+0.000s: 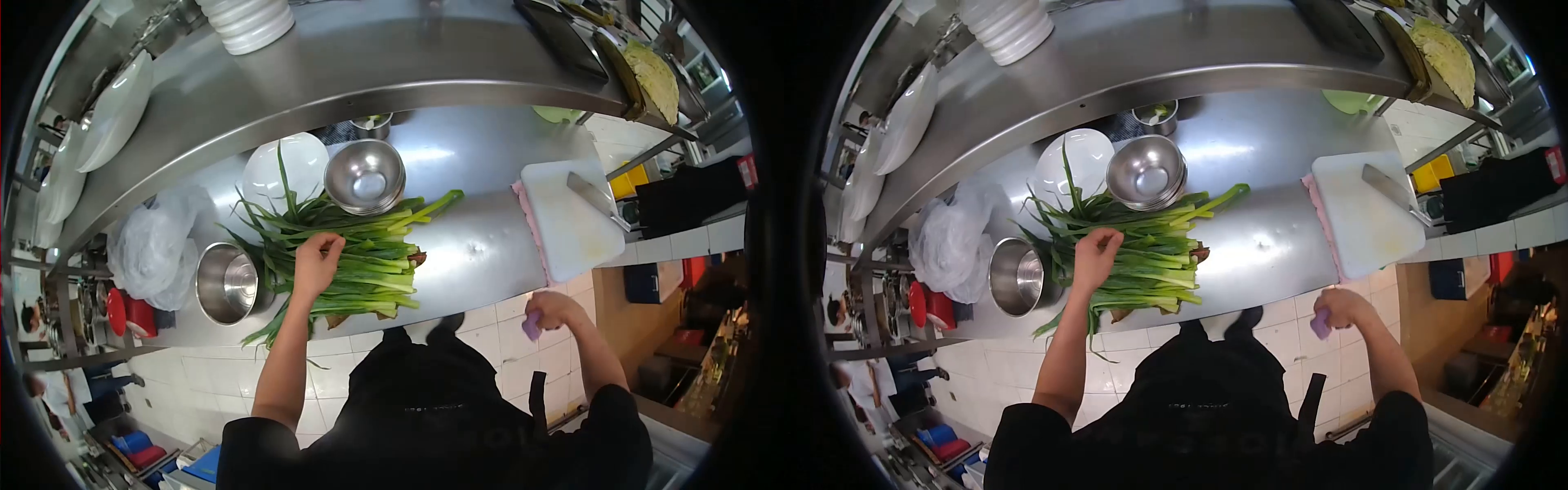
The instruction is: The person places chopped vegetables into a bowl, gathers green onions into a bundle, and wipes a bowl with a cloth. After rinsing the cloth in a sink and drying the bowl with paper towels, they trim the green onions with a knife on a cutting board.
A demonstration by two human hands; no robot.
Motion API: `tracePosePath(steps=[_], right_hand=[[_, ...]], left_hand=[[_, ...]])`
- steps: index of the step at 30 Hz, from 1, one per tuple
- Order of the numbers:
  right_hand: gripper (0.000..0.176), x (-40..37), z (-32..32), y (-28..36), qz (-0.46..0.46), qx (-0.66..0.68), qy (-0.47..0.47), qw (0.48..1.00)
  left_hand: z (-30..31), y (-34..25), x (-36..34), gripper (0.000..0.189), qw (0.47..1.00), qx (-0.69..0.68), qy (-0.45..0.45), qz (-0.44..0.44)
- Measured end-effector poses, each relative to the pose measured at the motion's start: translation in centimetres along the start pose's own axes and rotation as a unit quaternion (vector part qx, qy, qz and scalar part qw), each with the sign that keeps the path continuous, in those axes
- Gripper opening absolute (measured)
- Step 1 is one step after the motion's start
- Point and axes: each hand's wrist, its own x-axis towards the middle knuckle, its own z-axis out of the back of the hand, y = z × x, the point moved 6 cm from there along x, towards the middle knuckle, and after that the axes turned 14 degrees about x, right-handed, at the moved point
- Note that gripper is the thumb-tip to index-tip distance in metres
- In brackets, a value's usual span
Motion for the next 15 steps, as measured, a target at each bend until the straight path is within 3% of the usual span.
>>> tracePosePath(steps=[1,3,4,5,7,8,9,10,11,13,15], right_hand=[[0.029,-1.2,1.6,0.7,-0.040,0.046,-0.038,0.997],[0.034,-1.9,6.4,3.7,-0.053,0.107,-0.206,0.971],[0.041,-1.0,8.1,4.7,-0.053,0.045,-0.212,0.975],[0.035,-0.8,8.8,6.8,-0.131,-0.023,-0.270,0.953],[0.049,2.5,11.1,12.3,-0.205,-0.182,-0.184,0.944],[0.043,6.0,11.5,12.7,-0.095,-0.142,-0.289,0.942],[0.037,10.4,11.3,13.0,0.059,-0.134,-0.425,0.893],[0.034,14.3,12.2,15.1,0.100,-0.013,-0.384,0.918],[0.031,16.4,12.4,18.1,0.182,0.015,-0.384,0.905],[0.029,18.7,11.0,22.2,0.145,-0.141,-0.399,0.894],[0.028,18.9,11.2,22.6,0.164,-0.147,-0.393,0.893]], left_hand=[[-0.2,-0.7,-0.2,0.017,0.999,-0.010,-0.009,-0.029],[-1.3,-1.4,0.2,0.016,0.998,0.011,0.003,-0.063],[-1.7,-2.2,0.6,0.016,0.994,0.038,0.010,-0.103],[-2.2,-2.9,1.0,0.014,0.991,0.054,0.015,-0.120],[-2.7,-4.3,1.7,0.014,0.986,0.070,0.009,-0.152],[-2.8,-5.0,1.9,0.015,0.980,0.088,0.002,-0.176],[-2.7,-5.5,2.2,0.015,0.980,0.089,0.000,-0.178],[-2.5,-5.9,2.5,0.015,0.983,0.080,0.005,-0.168],[-2.2,-6.0,2.5,0.015,0.985,0.073,0.010,-0.156],[-1.3,-5.8,2.2,0.016,0.984,0.067,0.010,-0.163],[0.4,-5.5,1.5,0.016,0.983,0.077,0.019,-0.165]])
